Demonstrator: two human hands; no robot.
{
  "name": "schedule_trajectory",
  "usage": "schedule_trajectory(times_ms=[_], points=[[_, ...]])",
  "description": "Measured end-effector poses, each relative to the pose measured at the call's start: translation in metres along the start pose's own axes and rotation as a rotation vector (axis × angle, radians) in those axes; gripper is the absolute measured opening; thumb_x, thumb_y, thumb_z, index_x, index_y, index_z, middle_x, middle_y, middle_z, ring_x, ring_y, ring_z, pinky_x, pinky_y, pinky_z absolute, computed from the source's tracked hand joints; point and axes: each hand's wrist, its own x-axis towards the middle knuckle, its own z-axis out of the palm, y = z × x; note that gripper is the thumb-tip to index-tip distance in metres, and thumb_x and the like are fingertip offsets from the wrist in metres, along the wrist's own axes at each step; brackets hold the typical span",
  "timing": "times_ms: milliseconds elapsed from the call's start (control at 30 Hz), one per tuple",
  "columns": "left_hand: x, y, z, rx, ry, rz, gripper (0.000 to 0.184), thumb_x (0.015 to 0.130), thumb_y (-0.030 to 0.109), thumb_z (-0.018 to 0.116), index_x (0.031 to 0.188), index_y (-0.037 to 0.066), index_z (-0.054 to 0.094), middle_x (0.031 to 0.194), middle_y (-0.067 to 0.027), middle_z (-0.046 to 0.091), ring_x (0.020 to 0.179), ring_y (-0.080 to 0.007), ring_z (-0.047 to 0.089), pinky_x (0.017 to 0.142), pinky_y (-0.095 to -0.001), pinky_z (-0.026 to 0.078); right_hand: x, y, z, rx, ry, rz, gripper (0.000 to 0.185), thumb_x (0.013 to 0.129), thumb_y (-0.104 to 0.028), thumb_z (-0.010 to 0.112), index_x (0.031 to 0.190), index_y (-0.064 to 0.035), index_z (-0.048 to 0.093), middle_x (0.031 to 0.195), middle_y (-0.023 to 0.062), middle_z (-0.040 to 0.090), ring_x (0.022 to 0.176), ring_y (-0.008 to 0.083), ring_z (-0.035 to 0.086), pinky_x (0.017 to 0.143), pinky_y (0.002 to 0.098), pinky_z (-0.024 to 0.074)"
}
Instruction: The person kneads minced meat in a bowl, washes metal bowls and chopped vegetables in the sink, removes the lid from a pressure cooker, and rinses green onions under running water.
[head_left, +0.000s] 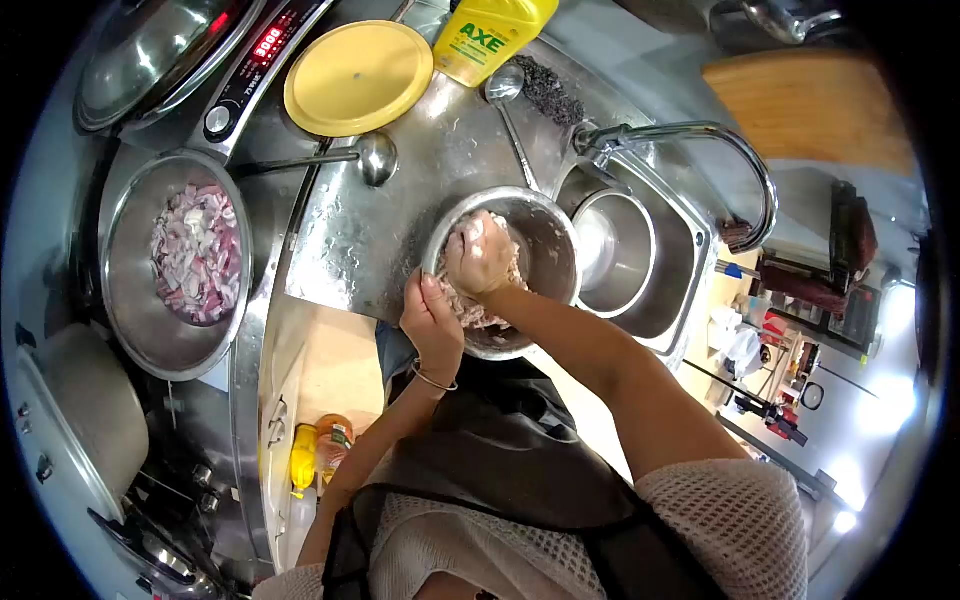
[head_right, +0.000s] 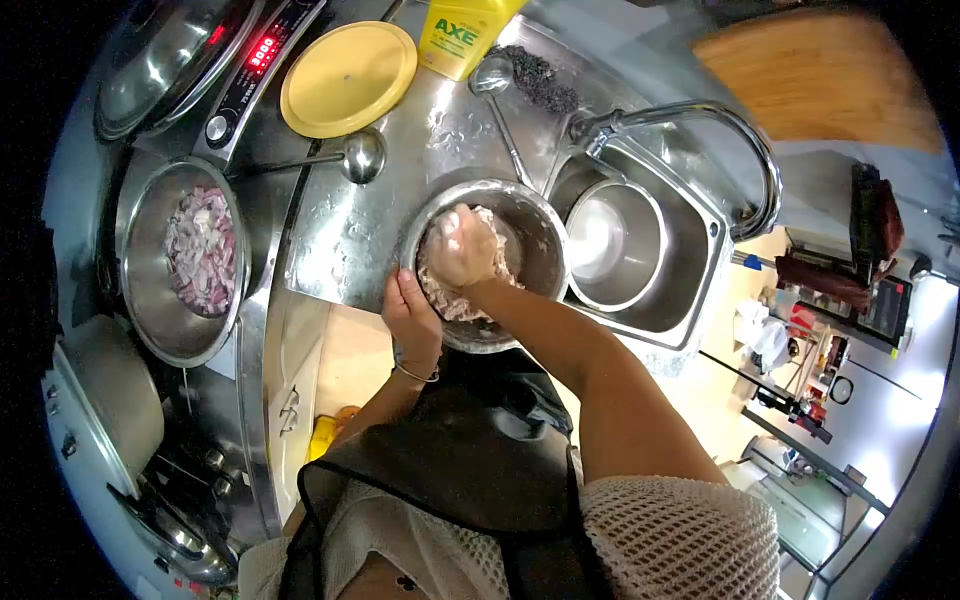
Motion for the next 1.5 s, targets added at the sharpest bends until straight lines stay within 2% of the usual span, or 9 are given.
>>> schedule_trajectory(times_ms=[367, 533, 700, 767, 800, 900, 1100, 1367, 1500], points=[[0.061, 0.015, -0.015, 0.235, -0.215, 0.172, 0.028, 0.082, 0.026, 0.052, 0.087, -0.001, 0.056, 0.080, -0.0144, 0.057, 0.075, -0.0253, 0.055, 0.069, -0.0352, 0.042, 0.014, 0.009, -0.084, 0.432, -0.606, 0.121, 0.051, 0.076, 0.005, 0.037, 0.127, -0.0010, 0.030, 0.131, 0.0206, 0.031, 0.118, 0.0314, 0.036, 0.094, 0.0341, 0.0358], [0.094, 0.018, 0.020, 0.364, -0.433, 0.363, 0.029, 0.080, 0.023, 0.054, 0.093, -0.003, 0.056, 0.080, -0.0211, 0.059, 0.076, -0.0345, 0.056, 0.070, -0.0381, 0.044, -0.026, -0.014, -0.081, -0.379, -1.254, -0.293, 0.066, 0.077, -0.001, 0.038, 0.136, -0.0127, 0.011, 0.136, 0.0200, 0.021, 0.126, 0.0290, 0.022, 0.102, 0.0334, 0.0237], [0.089, 0.008, 0.021, 0.201, -0.333, 0.365, 0.029, 0.078, 0.017, 0.057, 0.097, -0.005, 0.057, 0.084, -0.0227, 0.059, 0.078, -0.0346, 0.058, 0.070, -0.0354, 0.045, -0.031, 0.013, -0.121, 0.274, -0.859, 0.006, 0.048, 0.069, 0.008, 0.037, 0.115, -0.0014, 0.048, 0.113, 0.0209, 0.050, 0.110, 0.0339, 0.044, 0.097, 0.0436, 0.0303], [0.082, 0.007, 0.016, 0.171, -0.326, 0.275, 0.030, 0.078, 0.017, 0.057, 0.099, -0.005, 0.057, 0.083, -0.0225, 0.060, 0.076, -0.0331, 0.059, 0.069, -0.0345, 0.046, -0.009, 0.029, -0.110, 0.189, -0.440, 0.133, 0.033, 0.069, 0.007, 0.039, 0.098, 0.0024, 0.054, 0.077, 0.0250, 0.057, 0.070, 0.0371, 0.059, 0.062, 0.0398, 0.0488], [0.081, 0.000, 0.017, 0.195, -0.302, 0.349, 0.028, 0.080, 0.019, 0.056, 0.099, -0.001, 0.057, 0.072, -0.0159, 0.060, 0.061, -0.0130, 0.055, 0.060, -0.0252, 0.043, 0.002, 0.037, -0.098, 0.203, -0.238, 0.029, 0.024, 0.070, 0.004, 0.043, 0.090, 0.0040, 0.056, 0.078, 0.0266, 0.057, 0.072, 0.0349, 0.059, 0.065, 0.0408, 0.0481], [0.069, -0.005, 0.015, 0.215, -0.259, 0.344, 0.027, 0.080, 0.020, 0.056, 0.097, -0.001, 0.058, 0.070, -0.0151, 0.060, 0.060, -0.0147, 0.055, 0.059, -0.0262, 0.043, 0.003, 0.075, -0.057, -0.312, -0.900, 0.249, 0.029, 0.081, -0.023, 0.047, 0.097, -0.0010, 0.057, 0.090, 0.0197, 0.059, 0.079, 0.0348, 0.058, 0.069, 0.0382, 0.0479], [0.041, 0.012, 0.007, 0.149, -0.258, 0.158, 0.031, 0.076, 0.023, 0.058, 0.096, -0.001, 0.060, 0.079, -0.0206, 0.061, 0.072, -0.0315, 0.060, 0.067, -0.0339, 0.046, -0.015, 0.062, -0.075, -0.073, -1.117, 0.240, 0.049, 0.085, -0.040, 0.036, 0.106, 0.0008, 0.053, 0.106, 0.0254, 0.052, 0.103, 0.0363, 0.048, 0.091, 0.0401, 0.0358], [0.028, 0.005, 0.005, 0.127, -0.065, 0.268, 0.029, 0.079, 0.022, 0.054, 0.094, -0.002, 0.059, 0.077, -0.0221, 0.059, 0.071, -0.0327, 0.059, 0.065, -0.0358, 0.045, -0.002, 0.028, -0.115, 0.549, -0.887, 1.057, 0.061, 0.087, -0.051, 0.032, 0.112, 0.0013, 0.050, 0.115, 0.0170, 0.050, 0.088, 0.0271, 0.057, 0.076, 0.0367, 0.0476], [0.015, -0.006, 0.013, 0.100, 0.006, 0.176, 0.032, 0.082, 0.022, 0.051, 0.096, -0.006, 0.058, 0.087, -0.0225, 0.060, 0.080, -0.0330, 0.058, 0.073, -0.0339, 0.044, -0.021, 0.021, -0.074, -0.049, -0.352, 0.670, 0.034, 0.084, -0.030, 0.044, 0.086, 0.0000, 0.059, 0.082, 0.0218, 0.061, 0.069, 0.0325, 0.061, 0.067, 0.0407, 0.0492]])
